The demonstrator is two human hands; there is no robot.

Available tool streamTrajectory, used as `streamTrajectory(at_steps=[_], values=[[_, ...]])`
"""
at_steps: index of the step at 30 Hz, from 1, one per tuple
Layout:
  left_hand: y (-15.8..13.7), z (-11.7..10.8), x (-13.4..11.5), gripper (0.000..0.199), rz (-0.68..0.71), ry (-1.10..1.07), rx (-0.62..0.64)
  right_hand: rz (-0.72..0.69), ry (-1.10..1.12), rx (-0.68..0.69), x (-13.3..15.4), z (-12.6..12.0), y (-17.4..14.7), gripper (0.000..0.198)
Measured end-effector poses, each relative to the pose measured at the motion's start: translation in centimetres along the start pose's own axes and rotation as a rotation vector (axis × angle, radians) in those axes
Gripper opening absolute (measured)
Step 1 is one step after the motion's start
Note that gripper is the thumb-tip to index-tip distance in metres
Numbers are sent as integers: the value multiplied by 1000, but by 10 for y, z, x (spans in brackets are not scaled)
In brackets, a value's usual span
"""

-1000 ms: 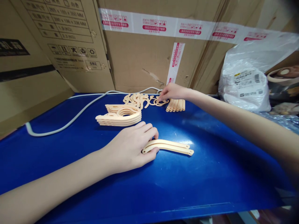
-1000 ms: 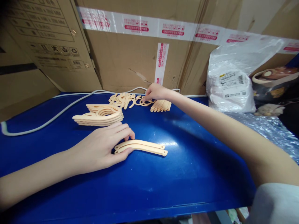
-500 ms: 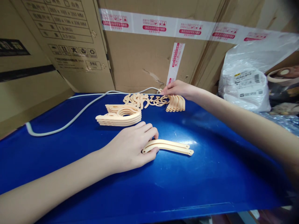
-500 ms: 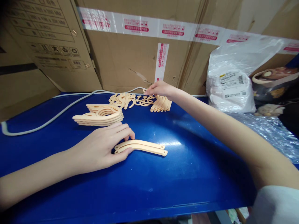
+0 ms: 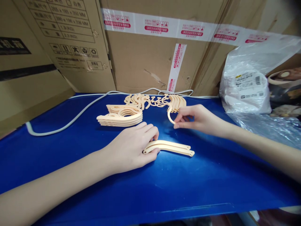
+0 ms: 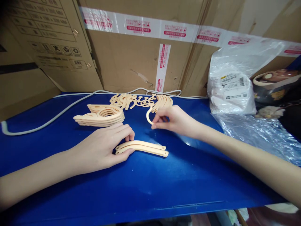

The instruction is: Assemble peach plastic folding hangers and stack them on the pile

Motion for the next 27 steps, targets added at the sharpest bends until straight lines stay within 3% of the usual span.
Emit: streamTrajectory(at_steps=[6, 19, 27], values=[[2, 2, -1, 11, -22, -12, 16, 29, -16, 61, -2, 12, -32, 24], [4, 3, -4, 11, -29, -10, 37, 109, 114, 29, -11, 14, -41, 25], [4, 4, -4, 11, -37, -9, 42, 158, 226, 83, -17, 18, -44, 31]])
Point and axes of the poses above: each hand's wrist, its own y-axis towards the middle knuckle, its own z-axis out of the palm, x = y × z, the point moved 6 cm from there along y, towards the middle knuckle, and after that the axes turned 8 degrees about -z, right-handed, at the moved point
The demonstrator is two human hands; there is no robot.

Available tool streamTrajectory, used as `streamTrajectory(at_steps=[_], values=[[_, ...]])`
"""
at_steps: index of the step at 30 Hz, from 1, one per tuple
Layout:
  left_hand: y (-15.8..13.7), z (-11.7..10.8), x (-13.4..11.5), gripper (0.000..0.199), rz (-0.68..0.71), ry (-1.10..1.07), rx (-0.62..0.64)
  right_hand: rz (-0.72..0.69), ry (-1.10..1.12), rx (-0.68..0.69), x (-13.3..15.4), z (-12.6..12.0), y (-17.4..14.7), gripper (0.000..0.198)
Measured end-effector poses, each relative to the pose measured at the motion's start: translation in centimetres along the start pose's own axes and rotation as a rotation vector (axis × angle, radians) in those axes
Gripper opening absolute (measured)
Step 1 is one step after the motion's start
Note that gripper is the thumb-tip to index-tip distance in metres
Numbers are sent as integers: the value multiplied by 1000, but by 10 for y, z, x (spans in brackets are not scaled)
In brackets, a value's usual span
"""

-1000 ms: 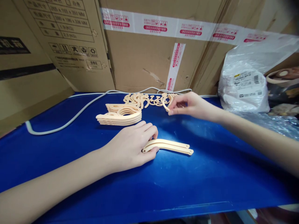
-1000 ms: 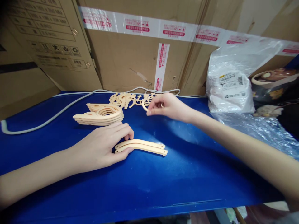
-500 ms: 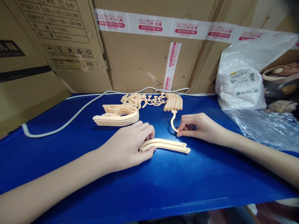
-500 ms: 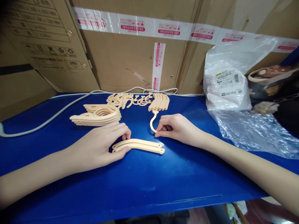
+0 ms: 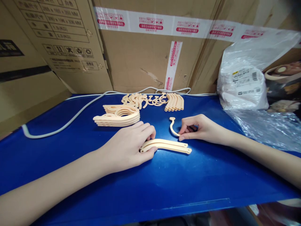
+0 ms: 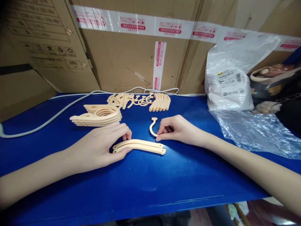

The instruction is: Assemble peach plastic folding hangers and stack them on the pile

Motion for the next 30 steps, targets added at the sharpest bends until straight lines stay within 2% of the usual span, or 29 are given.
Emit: streamTrajectory(at_steps=[15, 18, 22, 25, 30], values=[[-2, -1, -1, 12, 11, -2, 2, -26, 19, 38, 7, 2, 2, 35], [-3, 0, 0, 12, 10, -5, 4, -47, -35, 5, 12, -6, 7, 35], [-3, -1, 0, 12, 10, -13, 1, -115, -281, -119, 18, -38, 30, 32], [-3, -1, 1, 12, 8, -13, -3, -113, -578, -123, 13, -58, 60, 28], [-3, -2, 3, 11, 21, -12, -21, -83, -820, 9, -9, -61, 115, 32]])
Point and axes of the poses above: each hand's wrist, its own y-axis towards the middle knuckle, its own z-axis out of the palm, x = y × z, the point moved 6 cm from there along y, towards the middle knuckle, and after that the axes turned 8 degrees about -z, right-handed, at the moved point
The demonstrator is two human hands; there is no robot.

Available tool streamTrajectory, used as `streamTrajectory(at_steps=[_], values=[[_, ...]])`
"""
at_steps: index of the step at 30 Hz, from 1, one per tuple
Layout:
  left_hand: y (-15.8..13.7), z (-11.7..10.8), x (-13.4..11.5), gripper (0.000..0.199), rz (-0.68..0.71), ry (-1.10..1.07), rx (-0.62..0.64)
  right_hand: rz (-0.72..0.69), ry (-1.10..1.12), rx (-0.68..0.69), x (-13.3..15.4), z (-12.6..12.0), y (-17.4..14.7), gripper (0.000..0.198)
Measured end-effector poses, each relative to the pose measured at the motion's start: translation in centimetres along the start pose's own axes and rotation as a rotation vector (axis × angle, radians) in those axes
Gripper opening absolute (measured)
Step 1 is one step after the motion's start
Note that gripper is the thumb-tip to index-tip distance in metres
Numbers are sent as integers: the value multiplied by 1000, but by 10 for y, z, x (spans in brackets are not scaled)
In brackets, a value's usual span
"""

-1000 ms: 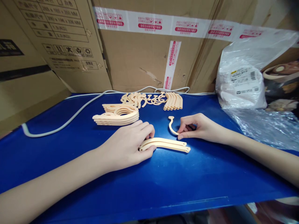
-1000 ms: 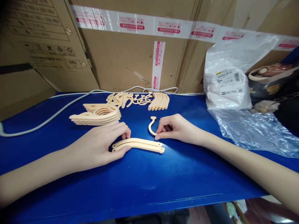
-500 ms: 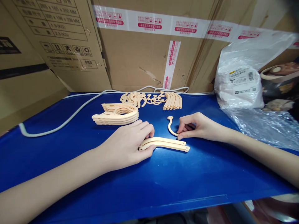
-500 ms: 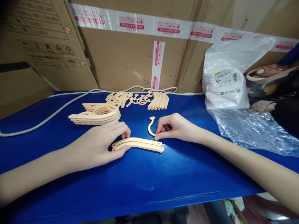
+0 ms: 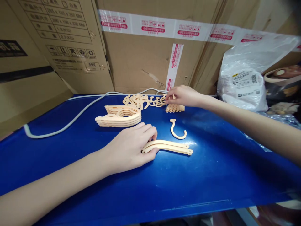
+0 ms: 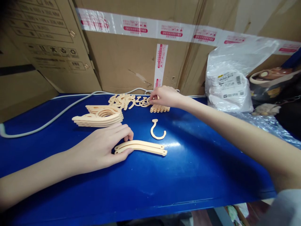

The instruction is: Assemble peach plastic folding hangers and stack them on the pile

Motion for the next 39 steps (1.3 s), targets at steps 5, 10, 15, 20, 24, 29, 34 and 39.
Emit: streamTrajectory(at_steps=[5, 10, 15, 20, 24, 29, 34, 39], values=[[-3, -2, 3, 12, 27, 11, -26, 3, 17, 67, -4, 20, 31, 27], [-6, -2, 5, 11, 56, 17, -45, 11, 115, 69, -5, 22, 37, 23], [-6, -2, 6, 10, 41, 17, -29, 114, 245, -45, -10, 9, 35, 26], [-5, -4, 4, 10, 29, 23, -20, 256, 132, -90, -7, 2, 40, 30], [-6, -7, 2, 11, 11, 32, 2, 294, 39, -63, 3, 8, 48, 32], [-7, -7, 3, 12, 20, 34, -3, 292, -28, -57, 13, 14, 54, 34], [-7, -6, 3, 12, 26, 42, -4, 296, -86, -94, 23, 4, 34, 32], [-7, -10, 0, 26, 18, 77, 1, 207, -128, -139, 36, 0, -31, 22]])
Point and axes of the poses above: each hand's wrist, its own y-axis towards the middle knuckle, its own z-axis out of the palm, x = y × z, the point moved 6 cm from there along y, towards the middle knuckle, and after that the axes turned 8 degrees about -z, right-handed, at the moved point
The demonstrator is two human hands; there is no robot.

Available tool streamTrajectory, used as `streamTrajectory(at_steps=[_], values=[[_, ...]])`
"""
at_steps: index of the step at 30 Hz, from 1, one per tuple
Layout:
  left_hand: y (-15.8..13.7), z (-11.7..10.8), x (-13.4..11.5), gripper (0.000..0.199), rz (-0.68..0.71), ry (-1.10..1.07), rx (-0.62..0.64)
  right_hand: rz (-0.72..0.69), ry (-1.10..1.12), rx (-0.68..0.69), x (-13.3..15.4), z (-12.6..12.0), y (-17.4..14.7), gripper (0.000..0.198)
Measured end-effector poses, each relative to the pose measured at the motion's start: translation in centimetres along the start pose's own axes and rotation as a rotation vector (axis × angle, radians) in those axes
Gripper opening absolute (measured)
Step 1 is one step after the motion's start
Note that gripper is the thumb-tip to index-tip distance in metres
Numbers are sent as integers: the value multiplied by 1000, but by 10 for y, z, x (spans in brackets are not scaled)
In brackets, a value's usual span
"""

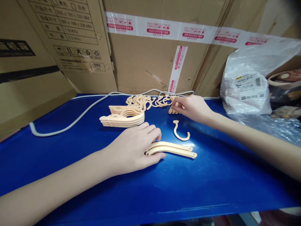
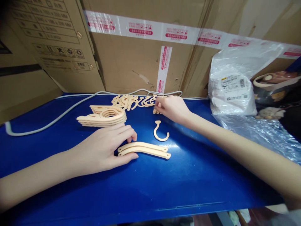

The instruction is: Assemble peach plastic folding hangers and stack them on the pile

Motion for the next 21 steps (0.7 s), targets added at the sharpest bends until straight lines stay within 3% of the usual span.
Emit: streamTrajectory(at_steps=[3, 6, 9, 13, 16, 21], values=[[2, -11, -1, 34, 22, 10, -61, -44, 2, 91, -12, 5, -43, 24], [9, -31, 6, 26, -7, 60, -154, -57, 88, 159, -28, 11, -70, 26], [23, -54, 22, 25, -94, 152, -251, -39, 180, 173, -37, 13, -80, 30], [51, -78, 60, 28, -328, 277, -311, -77, 237, 160, -33, 15, -78, 32], [75, -81, 90, 33, -491, 309, -259, -128, 281, 134, -26, 15, -78, 30], [109, -59, 131, 46, -709, 351, 70, -155, 333, 86, -22, 15, -83, 28]])
Point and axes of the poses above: each hand's wrist, its own y-axis towards the middle knuckle, its own z-axis out of the palm, x = y × z, the point moved 6 cm from there along y, towards the middle knuckle, and after that the axes turned 8 degrees about -z, right-handed, at the moved point
